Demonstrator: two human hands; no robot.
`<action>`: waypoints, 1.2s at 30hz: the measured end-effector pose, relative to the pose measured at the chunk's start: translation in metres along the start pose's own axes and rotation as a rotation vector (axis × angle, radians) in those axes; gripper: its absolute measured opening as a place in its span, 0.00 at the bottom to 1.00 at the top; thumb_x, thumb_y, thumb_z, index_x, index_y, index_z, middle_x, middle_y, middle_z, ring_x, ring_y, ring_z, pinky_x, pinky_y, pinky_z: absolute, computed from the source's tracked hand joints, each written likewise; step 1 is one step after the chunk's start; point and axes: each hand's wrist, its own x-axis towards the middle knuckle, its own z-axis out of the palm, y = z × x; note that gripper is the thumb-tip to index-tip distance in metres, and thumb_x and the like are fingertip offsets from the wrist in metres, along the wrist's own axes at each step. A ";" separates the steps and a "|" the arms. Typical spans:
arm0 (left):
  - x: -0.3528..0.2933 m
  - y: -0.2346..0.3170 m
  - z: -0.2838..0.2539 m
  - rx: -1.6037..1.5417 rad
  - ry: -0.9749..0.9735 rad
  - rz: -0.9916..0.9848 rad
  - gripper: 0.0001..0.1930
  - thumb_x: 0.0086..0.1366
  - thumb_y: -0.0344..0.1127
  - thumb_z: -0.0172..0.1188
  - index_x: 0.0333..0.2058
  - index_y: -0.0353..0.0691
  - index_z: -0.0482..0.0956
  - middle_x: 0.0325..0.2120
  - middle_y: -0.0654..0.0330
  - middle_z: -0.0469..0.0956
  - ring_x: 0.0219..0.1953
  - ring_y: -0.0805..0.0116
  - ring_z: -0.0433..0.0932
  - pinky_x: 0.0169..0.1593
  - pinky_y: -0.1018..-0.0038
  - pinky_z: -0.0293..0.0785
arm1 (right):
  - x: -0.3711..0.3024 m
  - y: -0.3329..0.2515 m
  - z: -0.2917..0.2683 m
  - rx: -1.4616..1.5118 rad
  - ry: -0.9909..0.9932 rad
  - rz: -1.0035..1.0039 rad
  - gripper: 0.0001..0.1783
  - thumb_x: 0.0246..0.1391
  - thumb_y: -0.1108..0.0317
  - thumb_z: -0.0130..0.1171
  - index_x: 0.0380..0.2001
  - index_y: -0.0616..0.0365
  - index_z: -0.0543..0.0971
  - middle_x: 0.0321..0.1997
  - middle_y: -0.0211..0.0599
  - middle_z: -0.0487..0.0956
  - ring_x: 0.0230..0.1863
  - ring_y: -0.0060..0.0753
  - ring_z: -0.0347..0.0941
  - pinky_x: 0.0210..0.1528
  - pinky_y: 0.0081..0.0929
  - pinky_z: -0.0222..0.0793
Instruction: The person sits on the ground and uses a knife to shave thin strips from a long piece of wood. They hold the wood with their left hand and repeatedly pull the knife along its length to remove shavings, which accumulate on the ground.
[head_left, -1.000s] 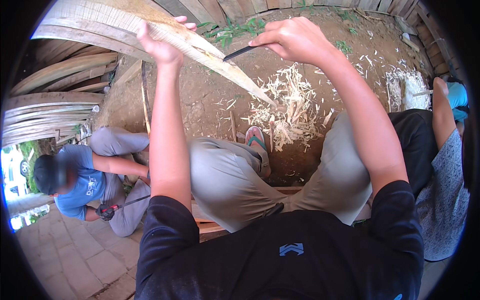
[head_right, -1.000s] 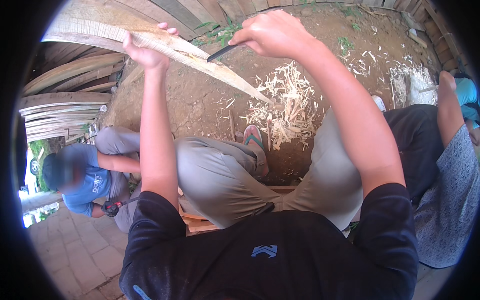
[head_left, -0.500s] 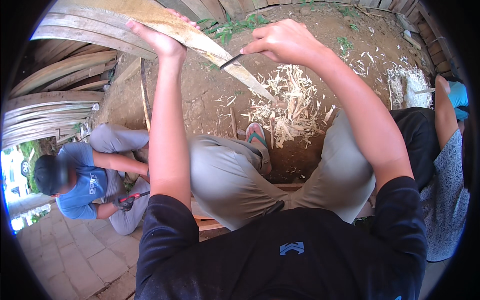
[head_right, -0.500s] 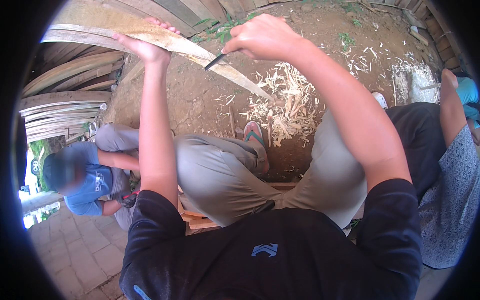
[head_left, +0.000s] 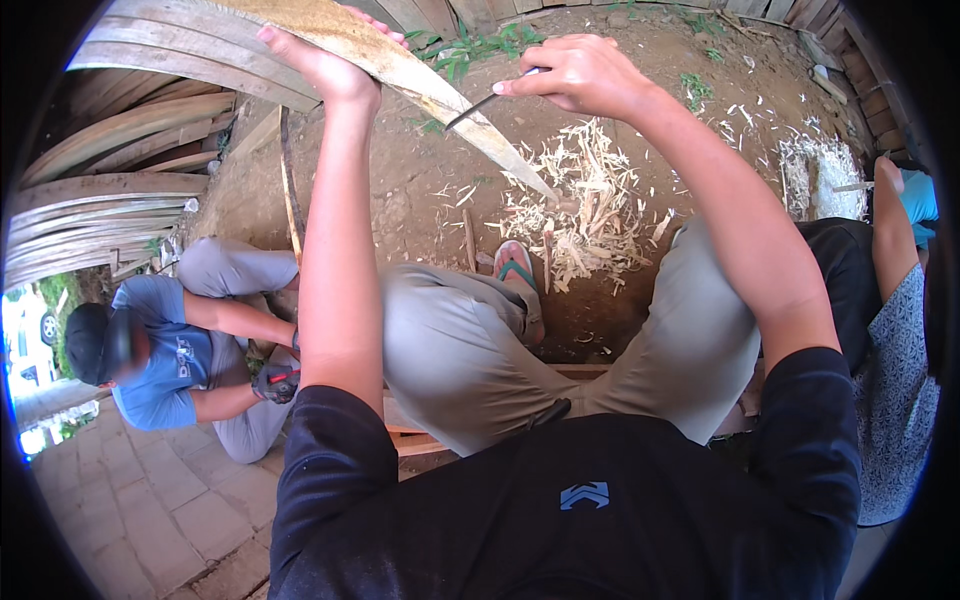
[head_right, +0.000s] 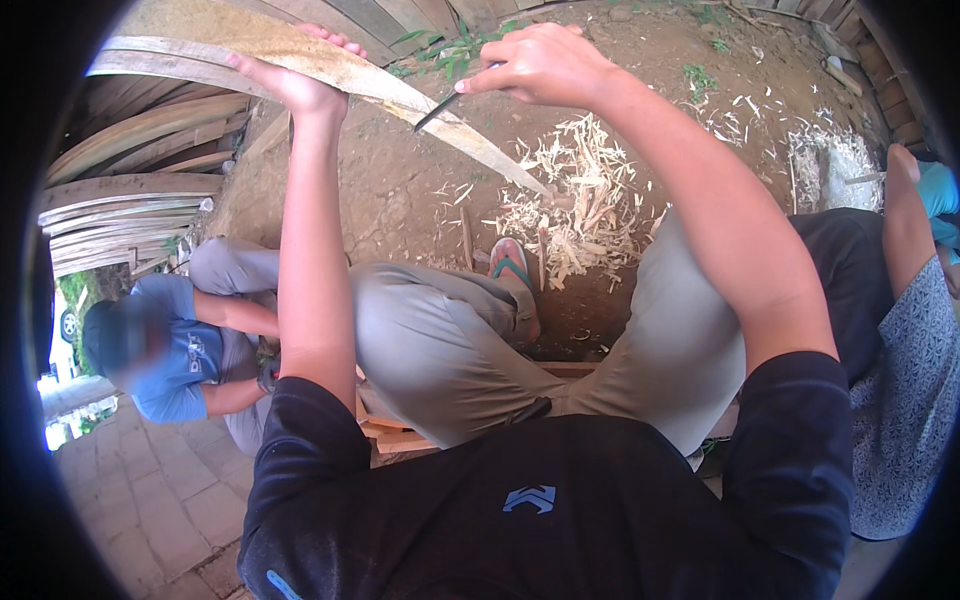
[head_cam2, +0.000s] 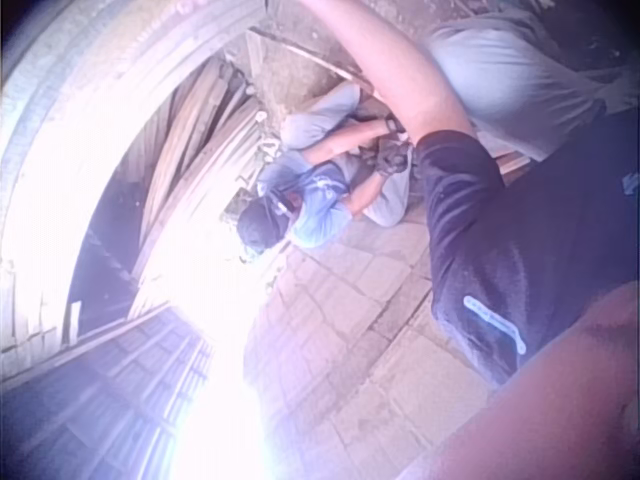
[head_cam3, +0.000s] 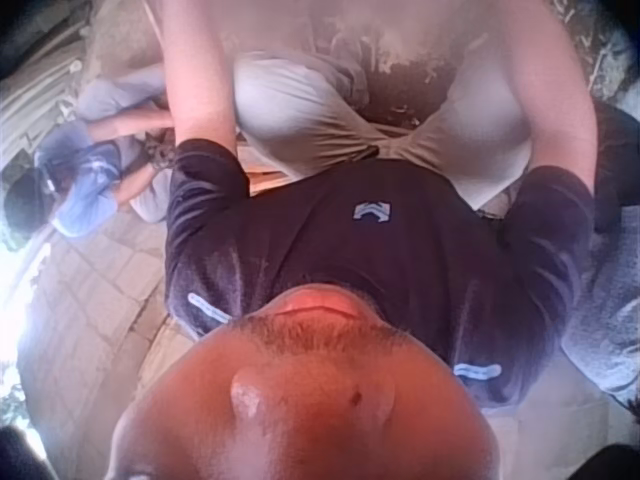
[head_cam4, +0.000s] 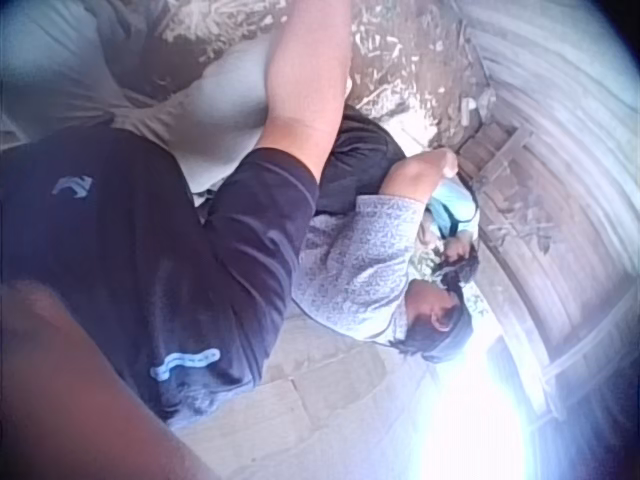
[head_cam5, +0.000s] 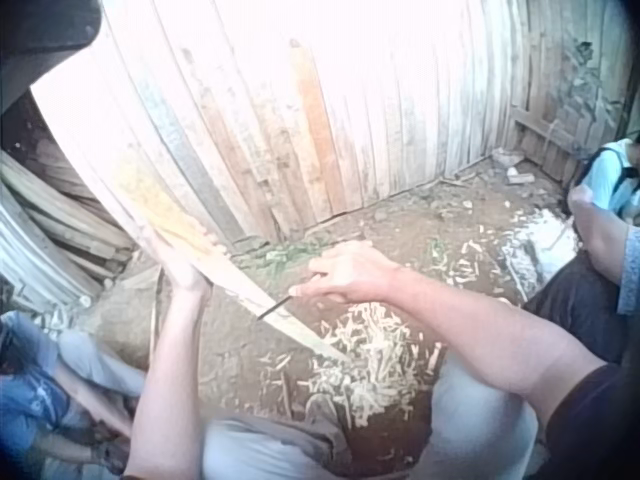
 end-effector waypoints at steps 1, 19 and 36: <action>0.001 0.000 -0.002 -0.007 -0.008 -0.002 0.58 0.48 0.95 0.18 0.27 0.39 0.71 0.19 0.52 0.69 0.24 0.54 0.69 0.32 0.57 0.70 | -0.001 -0.001 0.003 -0.018 0.001 -0.003 0.33 0.46 0.75 0.63 0.50 0.17 0.84 0.32 0.21 0.78 0.33 0.34 0.79 0.26 0.38 0.76; -0.011 -0.007 0.032 -0.084 0.195 0.200 0.41 0.68 0.79 0.35 0.51 0.43 0.70 0.25 0.57 0.72 0.22 0.59 0.75 0.24 0.64 0.76 | 0.018 -0.039 0.009 -0.124 -0.321 -0.075 0.32 0.47 0.71 0.65 0.54 0.20 0.81 0.38 0.23 0.79 0.33 0.33 0.78 0.28 0.34 0.79; -0.006 -0.006 0.023 -0.163 0.125 0.007 0.46 0.66 0.82 0.34 0.46 0.39 0.73 0.25 0.56 0.73 0.23 0.58 0.76 0.27 0.63 0.77 | -0.001 -0.014 0.015 -0.108 -0.283 -0.052 0.35 0.43 0.74 0.67 0.55 0.22 0.82 0.38 0.25 0.79 0.40 0.36 0.80 0.34 0.44 0.83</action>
